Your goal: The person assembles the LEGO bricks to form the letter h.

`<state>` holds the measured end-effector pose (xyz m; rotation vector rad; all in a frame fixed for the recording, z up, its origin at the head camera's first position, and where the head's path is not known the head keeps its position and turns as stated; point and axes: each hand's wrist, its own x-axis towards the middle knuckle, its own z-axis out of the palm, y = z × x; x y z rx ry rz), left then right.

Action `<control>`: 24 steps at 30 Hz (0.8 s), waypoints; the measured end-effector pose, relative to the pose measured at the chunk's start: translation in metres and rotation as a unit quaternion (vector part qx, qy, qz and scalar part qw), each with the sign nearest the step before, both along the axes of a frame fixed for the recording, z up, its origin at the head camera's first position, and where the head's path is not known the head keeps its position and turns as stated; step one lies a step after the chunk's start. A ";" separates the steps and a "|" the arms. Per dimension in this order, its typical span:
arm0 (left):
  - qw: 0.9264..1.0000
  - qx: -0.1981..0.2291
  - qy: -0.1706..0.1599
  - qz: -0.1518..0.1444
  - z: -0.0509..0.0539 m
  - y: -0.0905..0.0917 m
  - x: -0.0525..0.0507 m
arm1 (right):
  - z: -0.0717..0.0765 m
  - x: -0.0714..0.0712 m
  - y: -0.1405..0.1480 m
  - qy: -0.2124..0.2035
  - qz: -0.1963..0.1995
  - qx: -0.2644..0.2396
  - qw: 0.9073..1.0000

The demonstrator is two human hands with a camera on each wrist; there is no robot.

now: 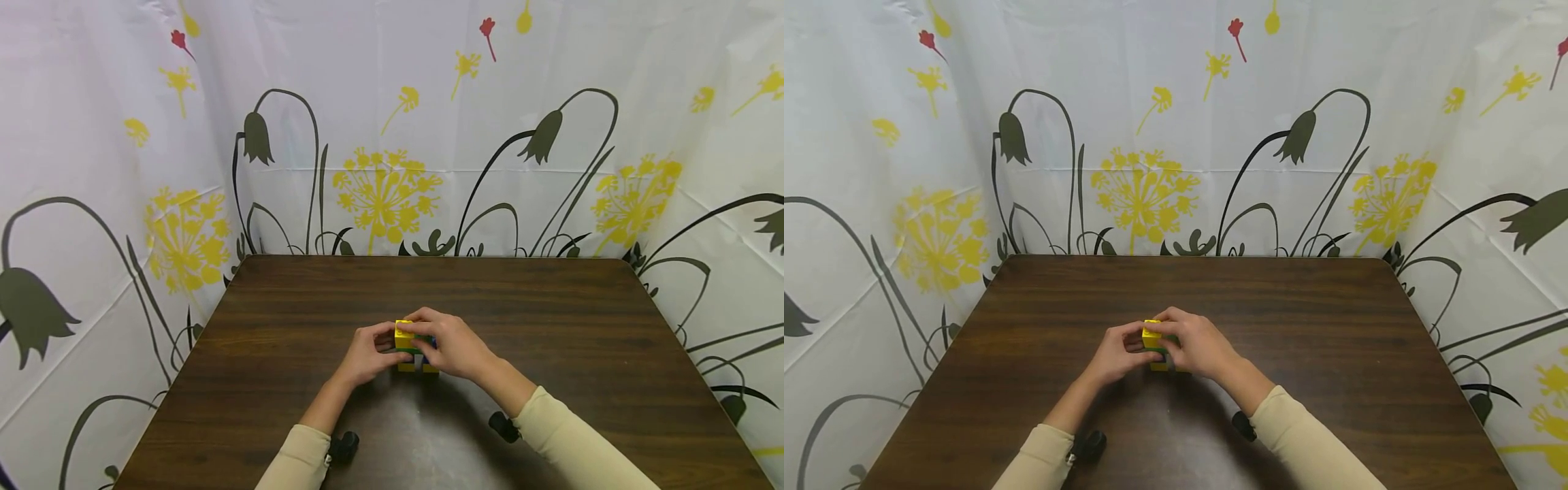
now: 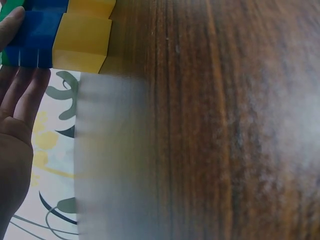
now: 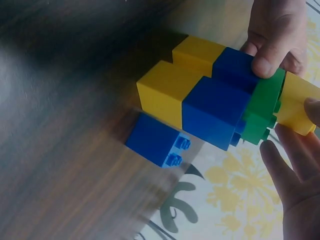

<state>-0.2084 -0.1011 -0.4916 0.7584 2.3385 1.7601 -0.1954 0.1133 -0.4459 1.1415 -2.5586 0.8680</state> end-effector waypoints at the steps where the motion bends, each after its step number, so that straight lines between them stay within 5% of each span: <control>1: 1.000 0.000 0.000 0.001 -0.004 0.000 -0.002 | 0.001 0.000 -0.001 -0.002 -0.002 0.001 1.000; 5: 1.000 0.004 -0.001 0.009 -0.022 -0.001 -0.009 | 0.003 -0.001 -0.003 -0.009 -0.008 0.008 1.000; 8: 1.000 0.009 0.005 0.008 -0.025 -0.002 -0.011 | 0.005 0.000 -0.005 -0.008 -0.012 0.016 1.000; 22: 1.000 0.018 0.017 -0.009 -0.025 -0.002 -0.012 | 0.006 0.001 -0.005 -0.020 -0.017 0.023 0.999; 24: 1.000 0.019 0.008 -0.016 -0.014 -0.001 -0.008 | 0.006 0.001 -0.004 -0.021 -0.018 0.027 0.999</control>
